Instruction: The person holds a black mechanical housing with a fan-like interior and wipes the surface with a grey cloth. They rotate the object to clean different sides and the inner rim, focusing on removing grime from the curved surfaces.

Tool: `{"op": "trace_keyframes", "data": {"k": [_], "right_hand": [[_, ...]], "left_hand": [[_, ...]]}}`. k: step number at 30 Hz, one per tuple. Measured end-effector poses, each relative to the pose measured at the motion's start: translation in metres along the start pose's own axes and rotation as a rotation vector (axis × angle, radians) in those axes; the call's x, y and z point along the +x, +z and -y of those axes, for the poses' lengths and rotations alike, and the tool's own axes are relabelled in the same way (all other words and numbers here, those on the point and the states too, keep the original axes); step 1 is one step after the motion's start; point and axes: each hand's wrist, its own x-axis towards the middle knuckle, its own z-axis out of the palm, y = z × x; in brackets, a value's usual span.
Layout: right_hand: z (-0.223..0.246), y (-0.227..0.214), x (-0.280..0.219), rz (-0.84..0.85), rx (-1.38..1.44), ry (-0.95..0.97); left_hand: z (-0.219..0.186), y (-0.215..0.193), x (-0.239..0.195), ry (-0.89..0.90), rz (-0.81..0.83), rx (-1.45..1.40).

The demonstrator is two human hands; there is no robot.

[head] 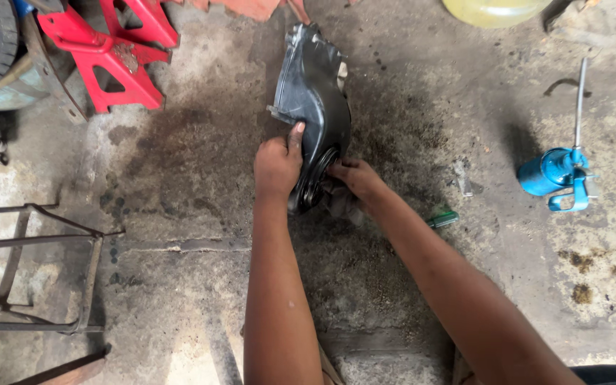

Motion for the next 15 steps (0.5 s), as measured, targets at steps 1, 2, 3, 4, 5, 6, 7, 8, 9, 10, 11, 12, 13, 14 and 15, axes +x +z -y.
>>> {"op": "trace_keyframes", "data": {"k": [1, 2, 3, 4, 5, 6, 7, 8, 9, 10, 11, 12, 13, 14, 15], "right_hand": [[-0.001, -0.003, 0.0, 0.011, -0.01, 0.019], [-0.004, -0.007, -0.001, 0.02, -0.016, 0.039], [-0.009, -0.011, -0.002, 0.029, -0.021, 0.059], [-0.016, -0.014, -0.001, 0.005, -0.113, 0.111], [-0.024, -0.016, 0.001, -0.02, -0.204, 0.163], [-0.032, -0.02, 0.004, -0.048, -0.296, 0.216], [-0.037, -0.026, 0.005, -0.075, -0.249, 0.177], [-0.039, -0.032, 0.006, -0.098, -0.206, 0.138], [-0.038, -0.034, 0.006, -0.121, -0.162, 0.099], [-0.036, -0.034, 0.003, -0.09, -0.102, 0.071], [-0.03, -0.034, -0.001, -0.06, -0.042, 0.042], [-0.02, -0.032, -0.003, -0.029, 0.014, 0.008], [-0.011, -0.025, -0.004, -0.03, 0.003, -0.007], [-0.007, -0.015, -0.006, -0.029, -0.006, -0.016], [-0.002, -0.008, -0.009, -0.028, -0.016, -0.024]], "left_hand": [[-0.002, 0.0, 0.0, -0.013, -0.014, -0.005], [-0.002, 0.0, -0.001, -0.024, -0.024, -0.007], [-0.003, 0.0, -0.001, -0.036, -0.034, -0.01], [-0.003, -0.001, 0.0, -0.035, -0.035, -0.018], [-0.003, -0.003, 0.002, -0.034, -0.037, -0.025], [-0.003, -0.003, 0.002, -0.035, -0.036, -0.036], [-0.005, -0.002, 0.001, -0.045, -0.02, -0.063], [-0.005, -0.004, 0.002, -0.06, -0.007, -0.089], [-0.005, -0.005, 0.003, -0.074, 0.006, -0.115], [-0.005, -0.005, 0.001, -0.076, 0.015, -0.103], [-0.005, -0.004, 0.0, -0.077, 0.024, -0.091], [-0.006, -0.003, 0.002, -0.076, 0.028, -0.082], [-0.008, 0.0, 0.004, -0.029, 0.0, -0.065], [-0.008, 0.003, 0.004, 0.013, -0.026, -0.045], [-0.008, 0.005, 0.003, 0.055, -0.052, -0.024]]}}
